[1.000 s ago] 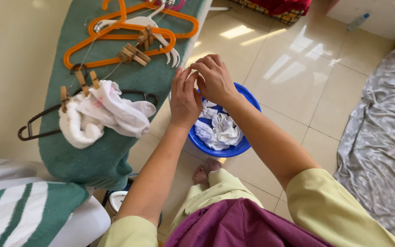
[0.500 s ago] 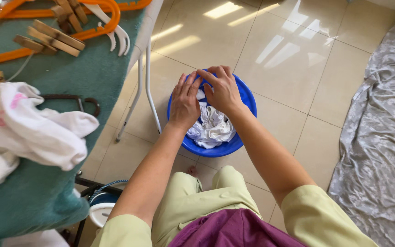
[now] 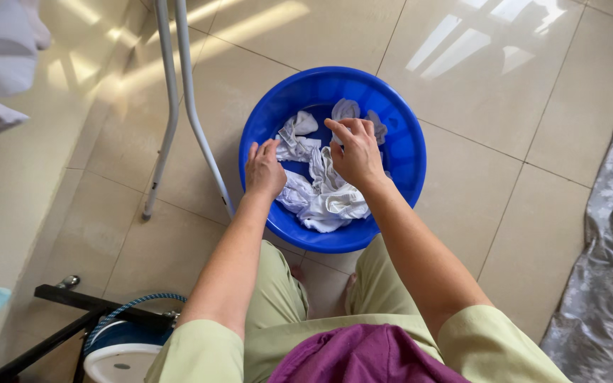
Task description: The person hangs a white tank top and a pink baby shirt on hangers and places them on a drying rack. They then use a circular hanger with wooden clothespins to hang several pairs of white socks from a blue basin.
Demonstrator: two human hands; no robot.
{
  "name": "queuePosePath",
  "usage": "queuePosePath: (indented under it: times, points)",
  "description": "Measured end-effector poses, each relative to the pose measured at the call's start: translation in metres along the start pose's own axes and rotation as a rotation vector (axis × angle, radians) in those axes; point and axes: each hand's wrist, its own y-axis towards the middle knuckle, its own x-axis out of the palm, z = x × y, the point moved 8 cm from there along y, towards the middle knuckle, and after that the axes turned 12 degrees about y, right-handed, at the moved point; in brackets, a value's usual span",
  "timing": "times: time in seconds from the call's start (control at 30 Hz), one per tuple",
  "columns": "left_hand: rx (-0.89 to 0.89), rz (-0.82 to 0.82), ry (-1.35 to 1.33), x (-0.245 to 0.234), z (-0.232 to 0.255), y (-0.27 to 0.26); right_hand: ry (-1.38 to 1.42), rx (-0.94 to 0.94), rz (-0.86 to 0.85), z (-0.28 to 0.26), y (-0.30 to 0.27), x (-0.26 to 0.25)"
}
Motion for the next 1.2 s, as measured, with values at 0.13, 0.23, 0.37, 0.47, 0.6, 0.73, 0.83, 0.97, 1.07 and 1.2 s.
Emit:
queuePosePath:
  times: [0.13,0.23,0.37,0.47,0.6,0.73,0.83,0.97,1.07,1.2]
  points:
    - [-0.072,-0.215,0.030,0.096,-0.030,0.001,0.004,0.046,-0.033,0.061,-0.028,0.043]
    - [-0.095,-0.419,0.055,0.160,-0.035,-0.005,-0.014,0.083,-0.046,0.104,-0.055,0.069]
    - [-0.074,-0.632,0.090,0.228,-0.025,-0.018,-0.033,0.222,-0.112,0.163,-0.093,0.097]
    - [-0.014,-0.669,0.166,0.264,-0.020,-0.024,-0.070,0.357,-0.274,0.199,-0.122,0.127]
    - [0.036,-0.760,0.315,0.307,-0.027,-0.031,-0.093,0.513,-0.522,0.234,-0.169,0.160]
    - [0.034,-0.765,0.406,0.328,-0.047,-0.033,-0.267,0.567,-0.619,0.249,-0.201,0.178]
    - [0.068,-0.742,0.453,0.337,-0.050,-0.032,-0.312,0.604,-0.650,0.254,-0.211,0.183]
    - [0.073,-0.696,0.451,0.324,-0.049,-0.023,-0.334,0.692,-0.649,0.256,-0.203,0.169]
    - [-0.043,-0.455,0.225,0.277,-0.055,0.006,-0.296,0.774,-0.519,0.253,-0.188,0.145]
    - [-0.116,-0.244,-0.087,0.203,-0.059,0.042,-0.231,0.720,-0.236,0.242,-0.151,0.097]
